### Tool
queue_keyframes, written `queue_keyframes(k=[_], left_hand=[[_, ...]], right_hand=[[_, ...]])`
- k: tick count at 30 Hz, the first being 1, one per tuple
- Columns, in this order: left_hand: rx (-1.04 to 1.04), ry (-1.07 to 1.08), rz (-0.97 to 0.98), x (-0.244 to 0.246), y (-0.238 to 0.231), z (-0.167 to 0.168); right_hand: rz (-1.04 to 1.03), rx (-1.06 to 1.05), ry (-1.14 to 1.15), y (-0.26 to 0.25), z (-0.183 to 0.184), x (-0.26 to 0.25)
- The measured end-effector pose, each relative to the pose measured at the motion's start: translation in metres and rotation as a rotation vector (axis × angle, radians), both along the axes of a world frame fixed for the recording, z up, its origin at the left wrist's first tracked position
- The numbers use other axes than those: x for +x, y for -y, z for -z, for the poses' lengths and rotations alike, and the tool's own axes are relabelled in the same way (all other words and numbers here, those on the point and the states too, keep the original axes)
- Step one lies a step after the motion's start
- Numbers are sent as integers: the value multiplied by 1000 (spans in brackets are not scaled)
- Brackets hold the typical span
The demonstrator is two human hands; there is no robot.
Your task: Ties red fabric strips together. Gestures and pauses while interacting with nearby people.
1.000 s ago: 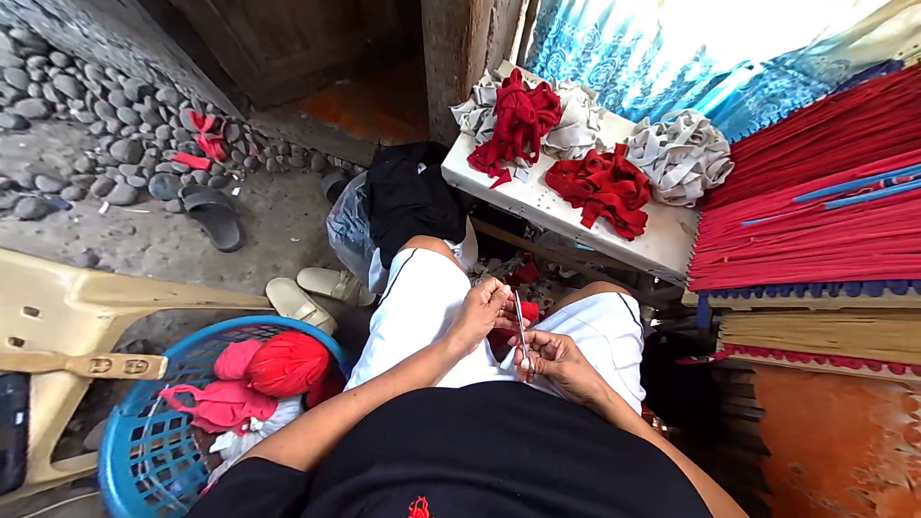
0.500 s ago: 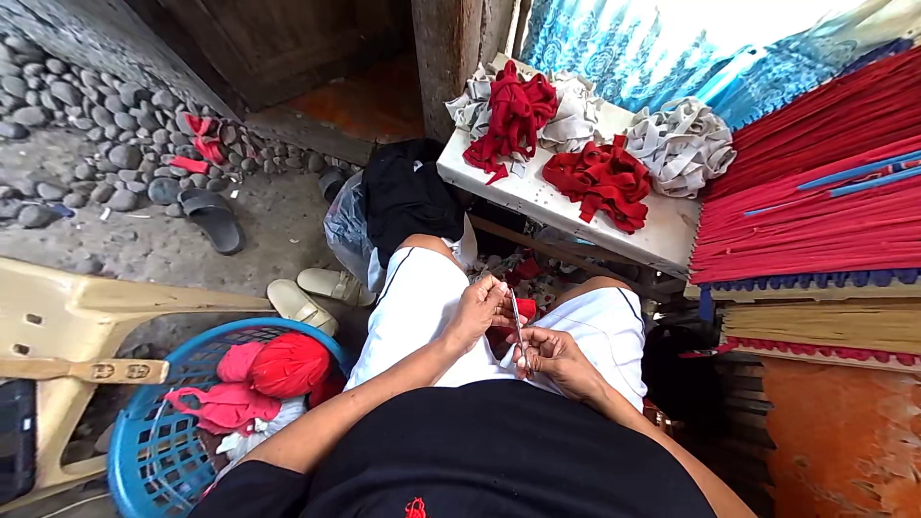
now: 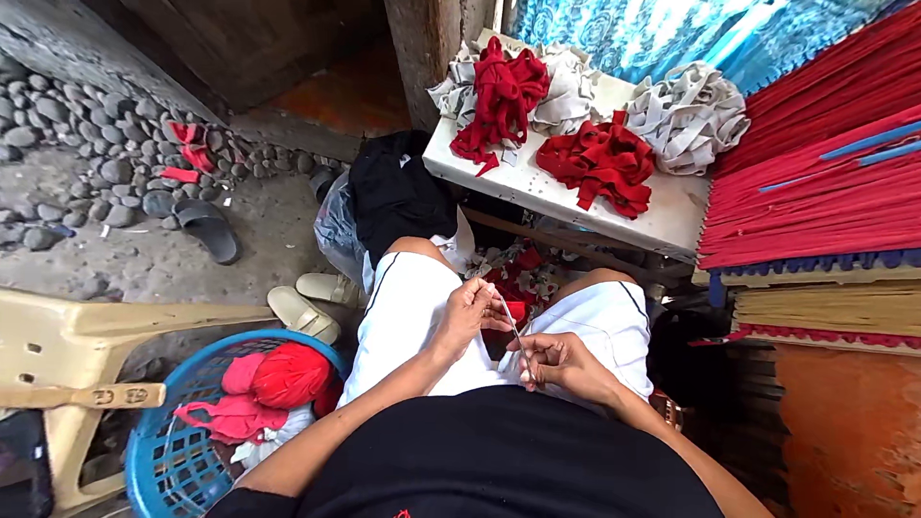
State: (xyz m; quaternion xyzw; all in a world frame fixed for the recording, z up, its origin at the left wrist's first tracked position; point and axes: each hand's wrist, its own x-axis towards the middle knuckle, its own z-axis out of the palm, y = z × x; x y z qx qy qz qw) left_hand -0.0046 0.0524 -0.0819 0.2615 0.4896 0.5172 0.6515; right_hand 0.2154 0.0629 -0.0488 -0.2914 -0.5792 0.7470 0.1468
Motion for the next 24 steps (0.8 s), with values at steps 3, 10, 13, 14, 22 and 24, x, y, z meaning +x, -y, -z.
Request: queue_keyframes(k=[3,10,13,14,22,24], left_hand=[[-35,-88,9,-3,1,4],[-48,-149,170,0,-2,8],[-42,-66,201,2,-4,10],[-46,-42,211,2,-3,10],[-52,37,263,-2,-2,13],[-54,52,258,-2,-3,14]], right_hand=[[129,202,134,-30,-35,25],[710,472,784,-167,-24,106],[658,477,1095,-221,5,138],[621,510,1183,-234,11,142],[497,564,1494,-298,15,133],[451,562,1504,-307,15,134]])
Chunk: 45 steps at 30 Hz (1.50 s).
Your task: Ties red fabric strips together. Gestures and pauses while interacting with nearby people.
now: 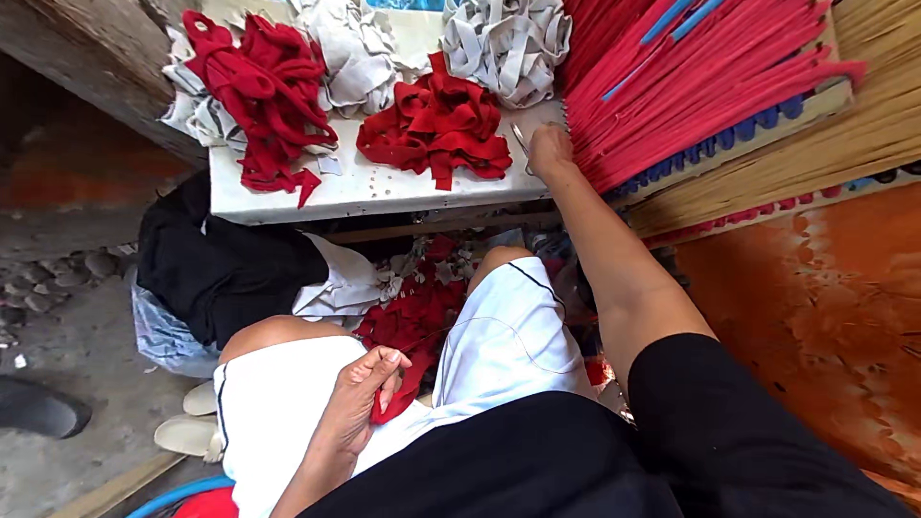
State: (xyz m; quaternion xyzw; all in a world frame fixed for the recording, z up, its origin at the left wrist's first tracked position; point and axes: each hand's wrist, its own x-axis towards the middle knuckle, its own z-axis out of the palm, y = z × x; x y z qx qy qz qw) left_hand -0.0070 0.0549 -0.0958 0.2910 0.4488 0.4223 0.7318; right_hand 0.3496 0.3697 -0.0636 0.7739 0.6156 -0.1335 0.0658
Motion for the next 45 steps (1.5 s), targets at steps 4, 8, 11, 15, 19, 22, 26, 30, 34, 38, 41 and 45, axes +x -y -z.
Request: queue_keyframes(k=[4,8,11,15,19,22,26,30,34,38,41,45], left_hand=[[7,6,-1,-1,1,-1],[37,19,-28,-5,1,-5],[49,78,-65,-11,-1,-7],[69,141,-122,-18,-2,-9],[97,137,-128,-16,-3,-11],[107,121,-107,-14,-2,-12],[123,106,-91,-12,-2,-10],[125,59,-94,-11,-1,-10],[124,56,-87,-13,-1,-8],[126,57,-95,-11,0,-9],[131,68,-105,-11,0,-8],[117,117,-132,-12,-1,-7]], right_hand=[[-46,2,-94,6,-12,0],[-169,53,-556,75,-28,-1],[-237,2,-830,154,-44,11],[-172,-34,-768,235,-48,57],[28,28,-782,301,-38,80],[46,75,-891,334,-37,77],[-132,10,-972,344,-35,66],[-178,-42,-863,350,-28,69],[-178,-76,-883,355,-6,71],[-121,-8,-972,360,10,62],[-200,-10,-983,362,14,63],[-241,62,-1026,361,8,70]])
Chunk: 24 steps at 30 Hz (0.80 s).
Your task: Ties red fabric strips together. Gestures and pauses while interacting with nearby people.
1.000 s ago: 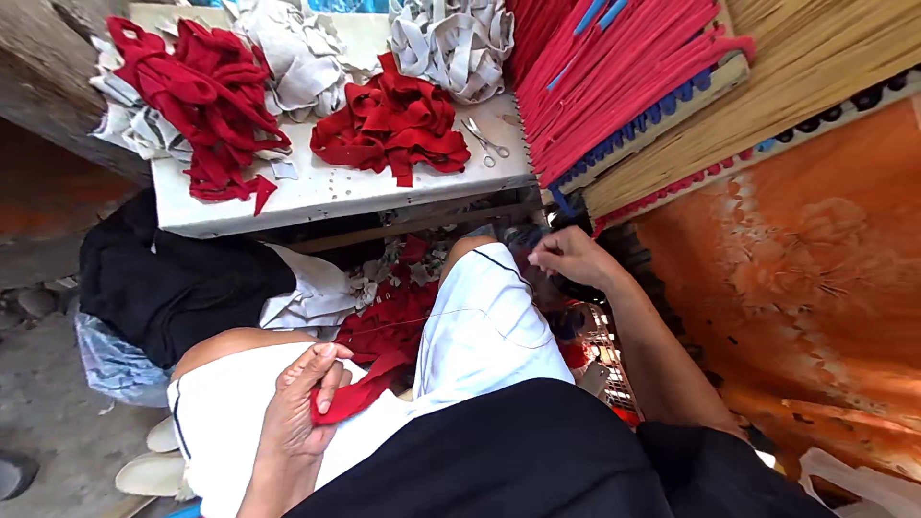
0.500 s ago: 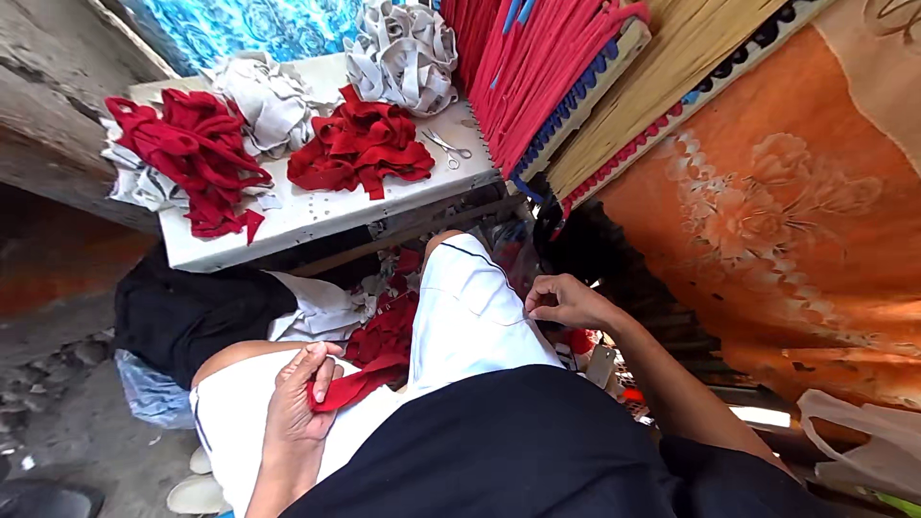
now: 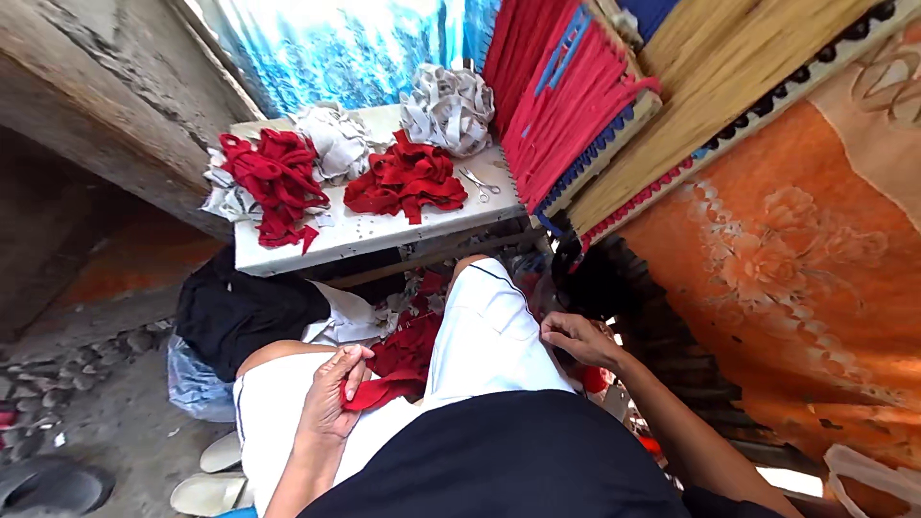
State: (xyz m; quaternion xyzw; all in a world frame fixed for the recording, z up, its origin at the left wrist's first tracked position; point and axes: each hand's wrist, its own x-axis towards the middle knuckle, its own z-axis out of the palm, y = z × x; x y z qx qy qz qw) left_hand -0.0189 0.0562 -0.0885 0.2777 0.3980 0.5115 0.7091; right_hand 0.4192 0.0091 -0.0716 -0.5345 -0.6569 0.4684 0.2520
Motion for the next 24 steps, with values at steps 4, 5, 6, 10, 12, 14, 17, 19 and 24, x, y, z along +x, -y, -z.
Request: queue_keyframes(k=[4,5,6,10,12,14,17,19,24], left_hand=[[-48,123,-42,-3,1,-1],[-61,155,-51,-3,1,-1],[-76,182,-60,-4,1,-2],[-138,288,-106,-3,4,-4],[-169,361,-115,-2,6,-5],[-201,433,-112,-2,8,-8],[-223,482,-86,1,11,-14],[-239,497,-73,5,13,-19],[-287,516,-109,16,14,-18]], right_hand=[[239,90,-51,-8,-12,17],[309,118,-77,-11,-13,22],[382,141,-115,-13,-14,27],[709,134,-367,-25,-20,29],[803,113,-498,-31,-20,24],[864,77,-599,-38,-21,17],[876,33,-736,-49,-31,3],[797,64,-789,-59,-43,-8],[457,108,-698,-86,-69,-51]])
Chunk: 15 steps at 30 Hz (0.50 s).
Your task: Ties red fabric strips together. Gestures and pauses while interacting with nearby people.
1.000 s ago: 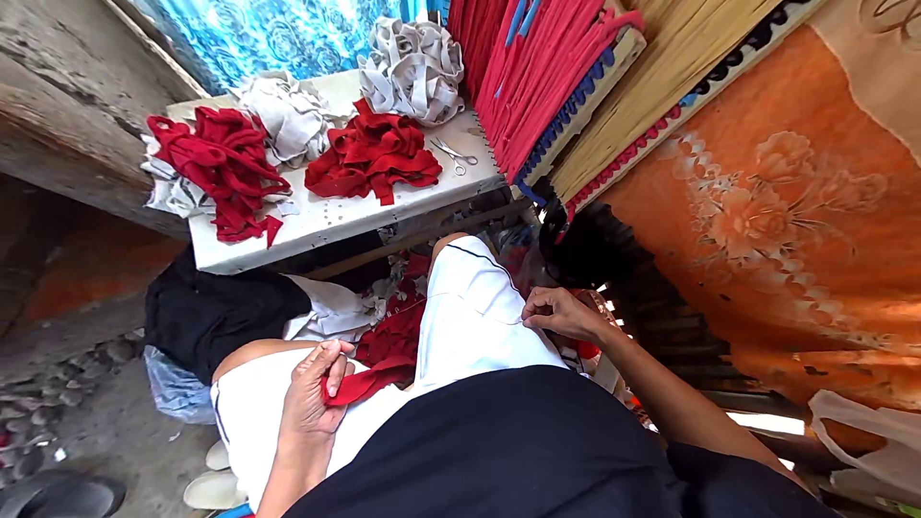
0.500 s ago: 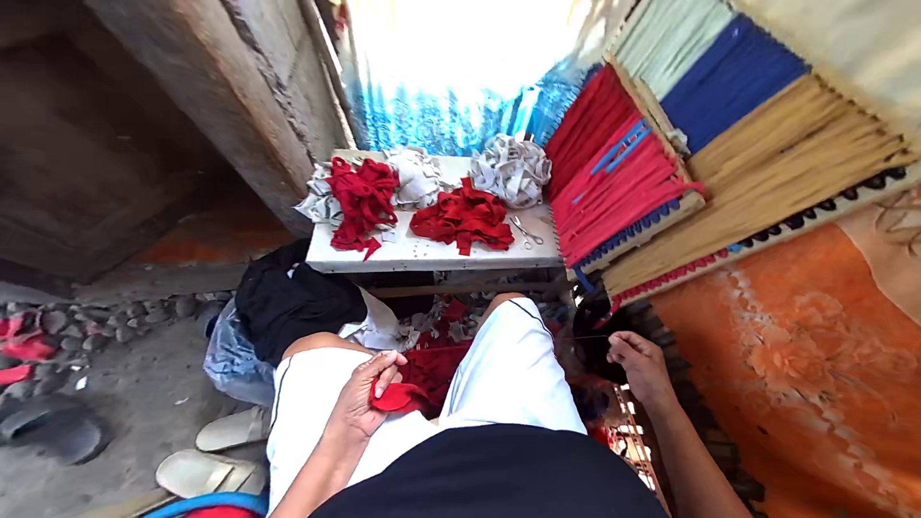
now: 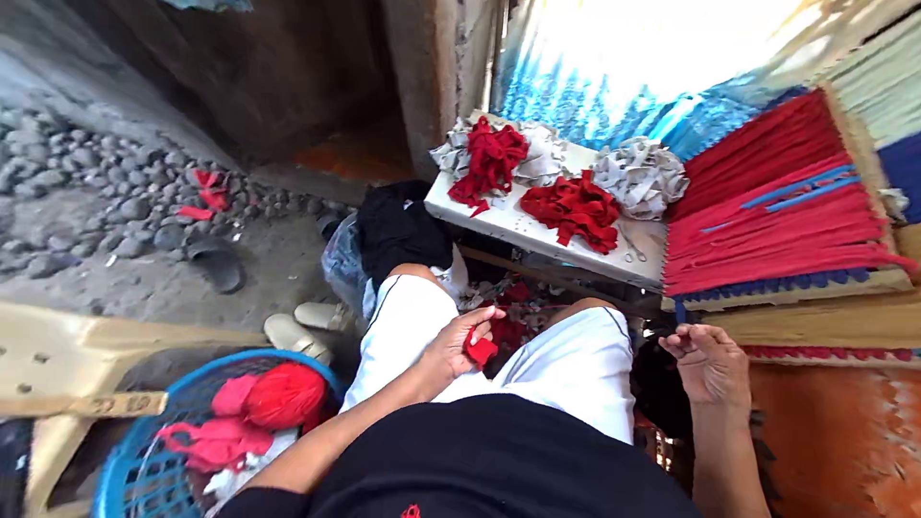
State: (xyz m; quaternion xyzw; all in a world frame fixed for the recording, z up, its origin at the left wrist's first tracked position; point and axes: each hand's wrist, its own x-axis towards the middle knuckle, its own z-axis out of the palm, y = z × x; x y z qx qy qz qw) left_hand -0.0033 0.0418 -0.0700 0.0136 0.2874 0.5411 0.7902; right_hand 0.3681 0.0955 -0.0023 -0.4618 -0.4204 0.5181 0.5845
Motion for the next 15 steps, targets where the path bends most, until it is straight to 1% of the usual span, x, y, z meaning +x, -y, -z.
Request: queue_keyframes(k=[3,6,8,11,13,15], left_hand=[[-17,-3,-41,3,0,3],[1,3,-47,3,-1,9],[-8,-3,-53,3,0,9],[-27,-2,-57,2,2,8],[-29,-2,-50,2,3,9],[-28,1,-46,2,3,9]], right_hand=[[-226,-53,212,-5,-4,-48],[-468,-168,282,-5,15,-89],[-621,-257,291,-2,27,-110],[-776,-372,232,1,39,-130],[-840,-402,183,3,44,-137],[-845,-400,153,5,47,-142]])
